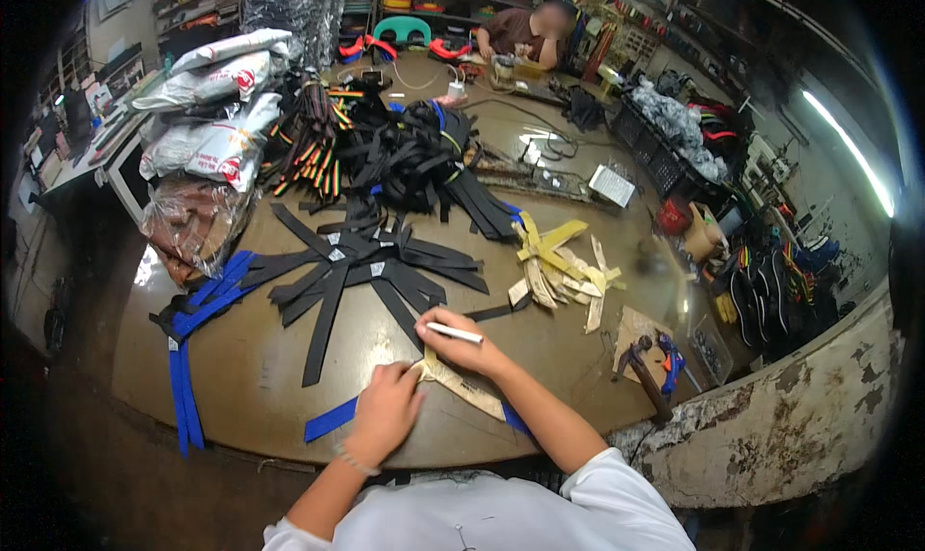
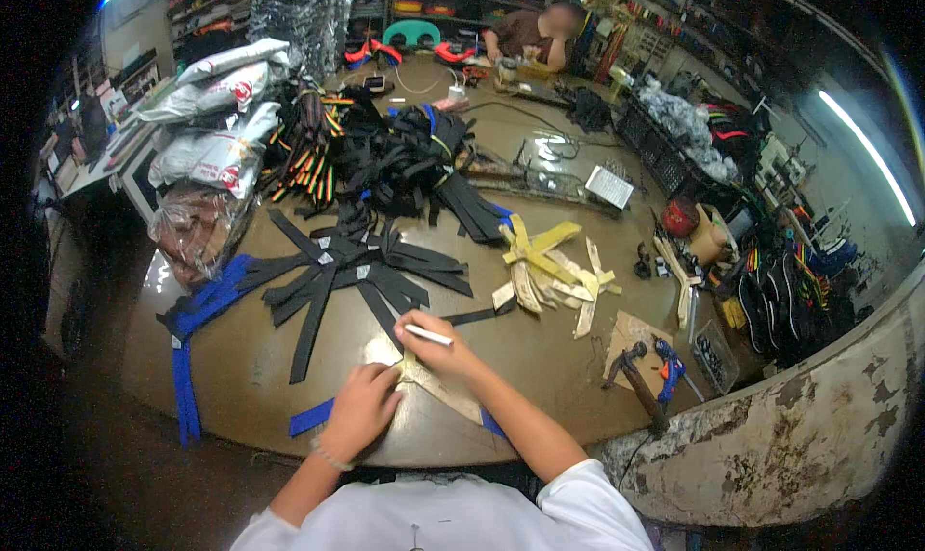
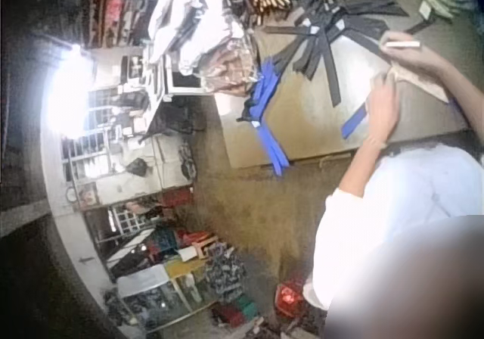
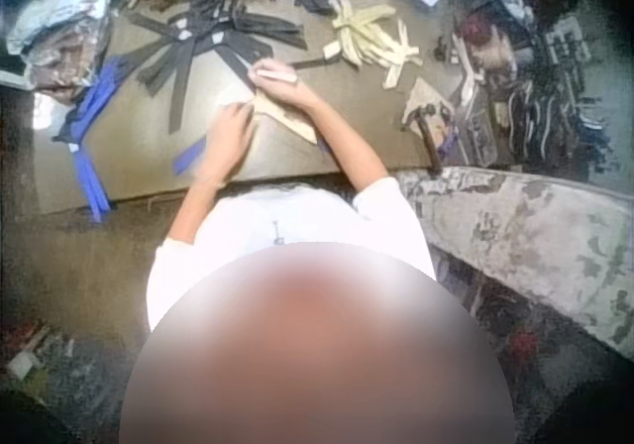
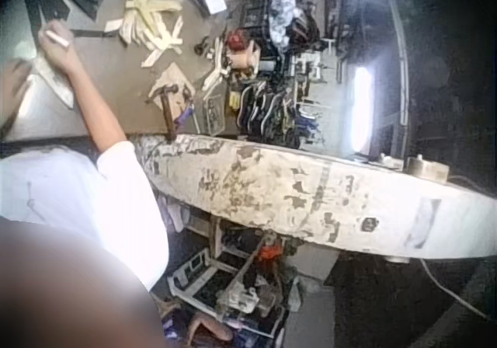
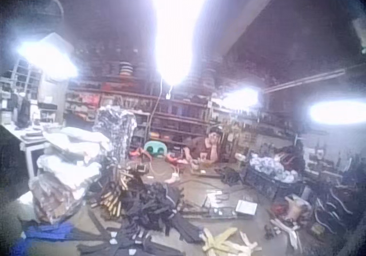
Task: The person assembles black and blue straps by hand, attaching small white tags to each strap and arranging them on the table. They then use a yellow template and a white marker to mark positions on the straps. The workspace is cluttered with tools and materials.
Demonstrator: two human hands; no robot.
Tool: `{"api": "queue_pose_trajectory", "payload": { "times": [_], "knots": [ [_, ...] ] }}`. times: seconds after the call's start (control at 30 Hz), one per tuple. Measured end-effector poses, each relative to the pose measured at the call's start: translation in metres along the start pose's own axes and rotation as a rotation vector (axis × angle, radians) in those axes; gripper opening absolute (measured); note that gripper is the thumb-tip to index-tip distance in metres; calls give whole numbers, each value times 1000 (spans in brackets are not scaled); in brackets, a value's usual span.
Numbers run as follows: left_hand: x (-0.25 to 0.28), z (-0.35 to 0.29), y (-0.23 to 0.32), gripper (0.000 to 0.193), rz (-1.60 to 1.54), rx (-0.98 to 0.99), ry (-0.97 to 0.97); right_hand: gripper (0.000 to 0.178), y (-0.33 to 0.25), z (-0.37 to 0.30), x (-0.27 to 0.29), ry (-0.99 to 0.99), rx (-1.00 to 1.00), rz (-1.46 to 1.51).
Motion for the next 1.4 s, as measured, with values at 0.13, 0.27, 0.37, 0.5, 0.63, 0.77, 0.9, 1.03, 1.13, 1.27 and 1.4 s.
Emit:
{"api": "queue_pose_trajectory", "payload": {
  "times": [0.13,0.27,0.37,0.5,0.63,0.77,0.9,1.03,1.13,1.27,1.4],
  "knots": [
    [33,-32,-30,26,-135,-129,8,24,-17,-4,4,-32,106,-55],
    [19,-43,-28,29,150,-241,7,23,-20,-3,4,5,166,-161],
    [4,-45,-15,33,430,-298,15,28,-14,-4,0,55,131,-169],
    [-15,-52,-13,45,609,-184,-76,29,-13,-2,-2,72,126,-109],
    [-28,-61,-14,75,521,-36,-45,32,-14,8,10,17,-159,217],
    [-32,-61,-7,95,457,17,-2,26,-50,1,24,266,-71,395],
    [-27,-61,-5,95,270,55,-31,17,-83,-20,-24,153,-53,482],
    [-27,-64,-9,93,261,43,10,13,-82,-18,-26,282,-127,381],
    [-35,-68,-14,88,293,48,9,19,-77,-15,-23,330,-61,484],
    [-35,-69,-16,84,228,24,64,25,-72,-23,-68,17,-83,174],
    [-33,-67,-15,78,294,3,70,30,-68,-24,-85,56,-50,-29]
  ]
}}
Point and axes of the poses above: each hand's wrist, its own z-axis towards the middle knuckle, its own x-axis out of the back of the hand, y = z × x, the point moved 6 cm from there along z, towards the middle knuckle, and after that the axes turned 12 degrees about -z, right-handed, at the moved point
